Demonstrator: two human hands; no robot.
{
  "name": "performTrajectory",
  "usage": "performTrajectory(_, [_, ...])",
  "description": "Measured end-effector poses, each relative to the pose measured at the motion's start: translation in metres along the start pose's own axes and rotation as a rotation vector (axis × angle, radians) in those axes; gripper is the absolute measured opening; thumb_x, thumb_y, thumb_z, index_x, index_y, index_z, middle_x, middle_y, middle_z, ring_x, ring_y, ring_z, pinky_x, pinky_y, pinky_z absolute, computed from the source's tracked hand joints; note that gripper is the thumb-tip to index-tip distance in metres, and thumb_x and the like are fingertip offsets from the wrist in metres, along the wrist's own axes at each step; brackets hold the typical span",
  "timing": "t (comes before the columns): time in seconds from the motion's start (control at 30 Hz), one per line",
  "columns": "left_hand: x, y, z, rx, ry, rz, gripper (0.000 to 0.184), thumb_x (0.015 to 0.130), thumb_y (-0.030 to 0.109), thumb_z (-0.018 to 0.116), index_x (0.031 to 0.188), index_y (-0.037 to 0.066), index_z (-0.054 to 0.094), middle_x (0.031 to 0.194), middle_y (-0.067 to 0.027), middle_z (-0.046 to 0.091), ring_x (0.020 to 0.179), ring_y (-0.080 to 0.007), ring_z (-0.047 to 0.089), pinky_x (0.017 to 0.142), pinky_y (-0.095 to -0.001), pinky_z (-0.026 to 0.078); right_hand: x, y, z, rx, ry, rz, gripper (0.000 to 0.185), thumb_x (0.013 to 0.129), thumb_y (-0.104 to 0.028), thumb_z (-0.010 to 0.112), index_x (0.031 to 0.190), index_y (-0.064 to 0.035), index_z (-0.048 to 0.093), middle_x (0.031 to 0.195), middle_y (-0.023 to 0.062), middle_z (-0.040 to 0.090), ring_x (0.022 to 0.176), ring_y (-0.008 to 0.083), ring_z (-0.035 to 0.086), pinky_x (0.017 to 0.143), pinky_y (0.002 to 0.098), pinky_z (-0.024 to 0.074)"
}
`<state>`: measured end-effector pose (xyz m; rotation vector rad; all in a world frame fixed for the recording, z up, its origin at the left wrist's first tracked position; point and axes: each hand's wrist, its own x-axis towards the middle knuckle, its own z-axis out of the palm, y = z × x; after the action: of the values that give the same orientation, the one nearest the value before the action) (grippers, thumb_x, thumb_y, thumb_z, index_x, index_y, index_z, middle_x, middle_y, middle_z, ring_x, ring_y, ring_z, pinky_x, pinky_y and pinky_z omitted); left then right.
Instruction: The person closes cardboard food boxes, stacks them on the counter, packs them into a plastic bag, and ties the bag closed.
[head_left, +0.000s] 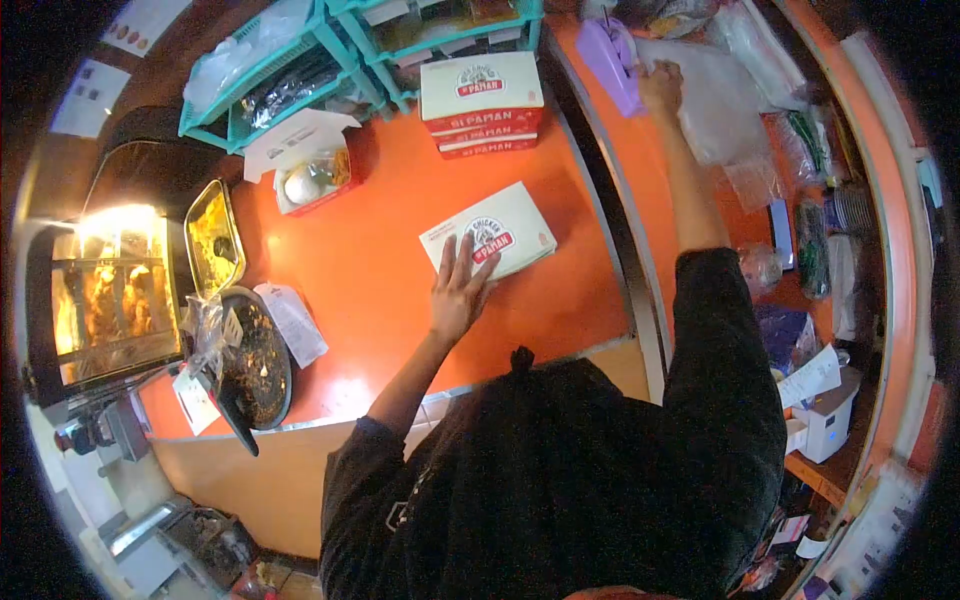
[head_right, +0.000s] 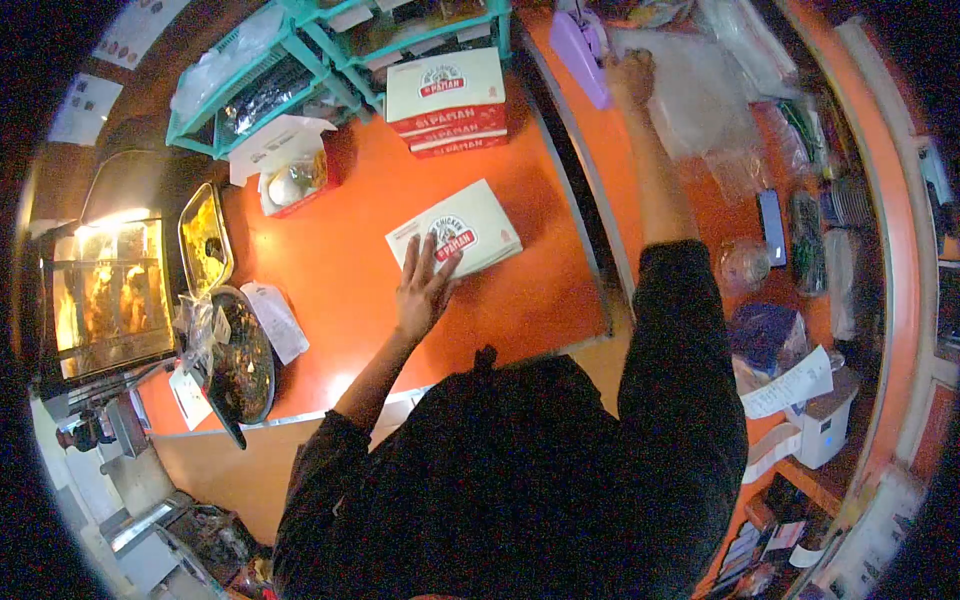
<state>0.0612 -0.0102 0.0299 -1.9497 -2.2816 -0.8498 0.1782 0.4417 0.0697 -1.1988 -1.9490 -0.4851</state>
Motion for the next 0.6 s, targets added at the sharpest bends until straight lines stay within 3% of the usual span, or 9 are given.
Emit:
performTrajectory(0.03, [0.0,0.0,0.001,0.005,-0.003,-0.011,0.047,0.07,0.018,0.062,0.115,0.025,0.049,0.132,-0.014,0.03,0.118,-0.0407,0.028,0.087,-0.0443,0.039,0.013,0.022,0.024,0.004,0.007,0.004,0.036,0.077,-0.033,0.054,0.087,0.0015,0.059,0.077,0.016,0.059,0.075,0.0322,0.055,0.073,0.0382,0.0423])
performTrajectory(0.1, [-0.001,-0.001,0.001,0.024,-0.012,-0.028,0.047,0.07,0.015,0.062,0.114,0.025,0.05,0.132,-0.0132,0.03,0.118,-0.0407,0.029,0.089,-0.044,0.038,0.026,0.053,0.052,0.593,-1.03,0.492,0.041,0.071,-0.038,0.061,0.091,-0.003,0.061,0.093,0.0116,0.06,0.087,0.0214,0.054,0.075,0.0313,0.041])
performTrajectory(0.23, [-0.003,0.001,0.007,0.023,0.012,-0.045,0.043,0.072,0.014,0.059,0.113,0.025,0.051,0.131,-0.0138,0.032,0.117,-0.0412,0.031,0.089,-0.0436,0.039,0.022,0.064,0.02,0.948,-1.046,0.513,0.04,0.068,-0.037,0.064,0.088,-0.0034,0.063,0.092,0.0088,0.06,0.087,0.0169,0.053,0.074,0.029,0.0396])
performTrajectory(0.33, [-0.002,0.004,0.005,0.049,0.005,-0.049,0.043,0.072,0.013,0.059,0.113,0.025,0.051,0.13,-0.0146,0.032,0.116,-0.0413,0.032,0.088,-0.0435,0.039,0.014,0.046,-0.031,1.042,-0.715,0.66,0.039,0.066,-0.038,0.066,0.086,-0.0038,0.064,0.082,0.0069,0.062,0.08,0.0172,0.054,0.071,0.0279,0.0391])
performTrajectory(0.43, [-0.001,0.003,0.006,0.068,0.033,-0.02,0.042,0.072,0.012,0.059,0.112,0.024,0.052,0.129,-0.0152,0.033,0.116,-0.0411,0.032,0.088,-0.0433,0.039,-0.012,0.065,-0.018,0.928,-0.568,0.723,0.035,0.068,-0.038,0.065,0.078,-0.0045,0.065,0.073,0.0049,0.061,0.067,0.0161,0.054,0.065,0.0256,0.0391])
performTrajectory(0.5, [0.0,0.006,0.006,0.045,0.065,-0.025,0.042,0.072,0.012,0.059,0.112,0.024,0.053,0.129,-0.0149,0.034,0.116,-0.0408,0.033,0.088,-0.0428,0.039,-0.029,0.075,-0.002,0.444,-0.825,0.405,0.032,0.07,-0.036,0.064,0.072,-0.0044,0.063,0.067,0.0028,0.059,0.064,0.0124,0.054,0.06,0.0246,0.0397])
performTrajectory(0.6, [-0.001,0.004,0.009,0.048,0.067,-0.019,0.043,0.072,0.013,0.059,0.113,0.024,0.052,0.129,-0.0149,0.034,0.115,-0.0411,0.033,0.089,-0.0426,0.038,-0.05,0.081,0.027,0.591,-0.655,0.415,0.033,0.072,-0.036,0.063,0.064,-0.0042,0.06,0.061,0.0014,0.057,0.059,0.0095,0.053,0.056,0.0228,0.0401])
